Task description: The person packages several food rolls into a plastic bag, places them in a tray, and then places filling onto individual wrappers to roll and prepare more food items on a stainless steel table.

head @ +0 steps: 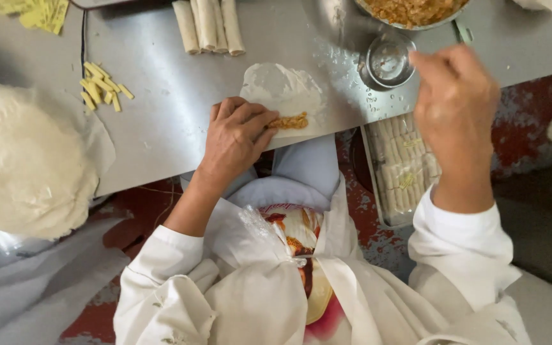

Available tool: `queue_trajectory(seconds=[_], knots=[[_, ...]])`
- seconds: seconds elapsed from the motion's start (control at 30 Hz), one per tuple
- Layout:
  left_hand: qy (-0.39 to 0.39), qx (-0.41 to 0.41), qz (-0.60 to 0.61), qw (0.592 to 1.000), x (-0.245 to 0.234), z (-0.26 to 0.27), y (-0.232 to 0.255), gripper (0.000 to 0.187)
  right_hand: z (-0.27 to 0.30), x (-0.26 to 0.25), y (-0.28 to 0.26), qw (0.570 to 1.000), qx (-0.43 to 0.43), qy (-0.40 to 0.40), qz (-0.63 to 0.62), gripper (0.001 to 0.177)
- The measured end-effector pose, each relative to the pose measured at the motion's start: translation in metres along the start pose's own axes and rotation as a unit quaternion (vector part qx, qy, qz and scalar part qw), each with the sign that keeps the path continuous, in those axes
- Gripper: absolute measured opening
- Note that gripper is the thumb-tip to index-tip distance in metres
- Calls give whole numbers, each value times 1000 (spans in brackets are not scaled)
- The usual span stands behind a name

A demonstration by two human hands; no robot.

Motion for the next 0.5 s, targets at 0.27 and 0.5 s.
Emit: queue_trajectory(seconds=[0.27,0.5], knots=[[1,-119,26,993,-44,-16,3,63,-37,48,-8,964,-66,148,210,9],[-35,-130,-89,987,-33,0,-7,13,33,88,-118,988,93,8,-121,21]])
Point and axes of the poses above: each hand's wrist, its own z-axis away from the middle knuckle, its own x-axis out of the palm, y = z × x, the point moved 4 cm from there along -z, towards the middle knuckle, and after that the axes turned 15 degrees about y, right-handed, at the moved point
